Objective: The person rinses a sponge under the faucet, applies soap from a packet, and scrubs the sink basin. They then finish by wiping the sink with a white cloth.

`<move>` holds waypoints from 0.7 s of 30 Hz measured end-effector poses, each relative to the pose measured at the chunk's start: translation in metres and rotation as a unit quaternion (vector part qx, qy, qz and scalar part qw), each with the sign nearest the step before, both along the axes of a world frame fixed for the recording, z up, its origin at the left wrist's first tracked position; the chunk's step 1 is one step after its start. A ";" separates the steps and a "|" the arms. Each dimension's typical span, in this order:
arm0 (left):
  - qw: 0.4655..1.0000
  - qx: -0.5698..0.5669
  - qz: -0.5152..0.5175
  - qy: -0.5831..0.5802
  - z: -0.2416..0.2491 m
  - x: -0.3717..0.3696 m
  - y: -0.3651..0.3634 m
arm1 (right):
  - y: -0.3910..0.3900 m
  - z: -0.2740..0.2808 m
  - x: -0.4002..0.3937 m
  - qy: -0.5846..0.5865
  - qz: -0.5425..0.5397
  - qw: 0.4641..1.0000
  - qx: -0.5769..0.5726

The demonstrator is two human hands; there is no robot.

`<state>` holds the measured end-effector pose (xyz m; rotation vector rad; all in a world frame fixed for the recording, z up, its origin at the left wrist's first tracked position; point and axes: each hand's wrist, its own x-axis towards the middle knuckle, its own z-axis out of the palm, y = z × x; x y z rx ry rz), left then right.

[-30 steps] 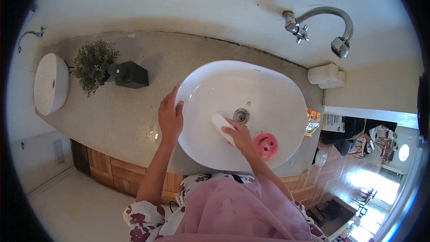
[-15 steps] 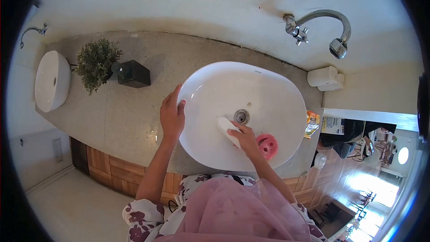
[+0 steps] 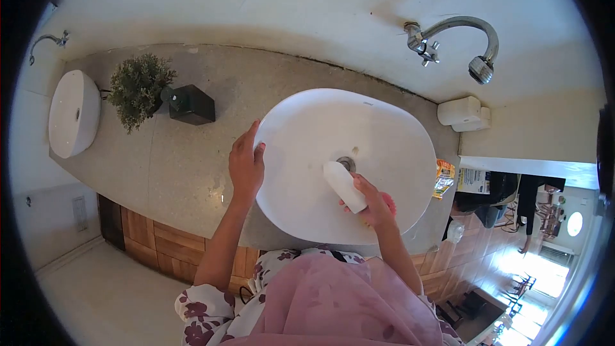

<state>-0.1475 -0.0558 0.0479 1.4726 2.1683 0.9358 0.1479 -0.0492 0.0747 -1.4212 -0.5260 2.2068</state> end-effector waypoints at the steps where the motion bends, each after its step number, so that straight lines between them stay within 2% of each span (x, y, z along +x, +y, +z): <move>1: 1.000 0.000 0.000 0.000 -0.001 0.000 0.000 | -0.003 -0.004 0.003 0.060 -0.026 0.998 -0.005; 8: 1.000 0.004 -0.002 0.002 -0.002 0.000 0.000 | -0.009 -0.013 0.002 -0.070 0.009 0.997 0.010; 10: 1.000 -0.006 0.002 0.001 -0.002 0.000 0.000 | -0.006 -0.022 0.008 -0.157 0.066 0.981 0.098; 11: 1.000 -0.002 0.001 0.005 -0.002 0.000 0.000 | -0.006 -0.024 0.011 -0.157 0.066 0.981 0.098; 13: 1.000 0.002 -0.001 0.008 -0.003 0.000 0.000 | 0.002 -0.016 0.009 -0.268 0.129 0.937 0.181; 14: 1.000 0.010 -0.004 0.011 -0.004 -0.001 0.000 | 0.006 -0.012 0.008 -0.268 0.129 0.937 0.181; 16: 1.000 0.019 -0.007 0.013 -0.007 -0.001 0.000 | 0.015 -0.003 0.004 -0.388 0.194 0.866 0.248; 20: 1.000 0.011 -0.004 0.007 -0.006 -0.001 0.000 | 0.027 0.007 -0.005 -0.411 0.220 0.843 0.271; 21: 1.000 0.014 -0.009 0.004 -0.005 -0.001 0.000 | 0.028 0.002 -0.004 -0.432 0.228 0.815 0.312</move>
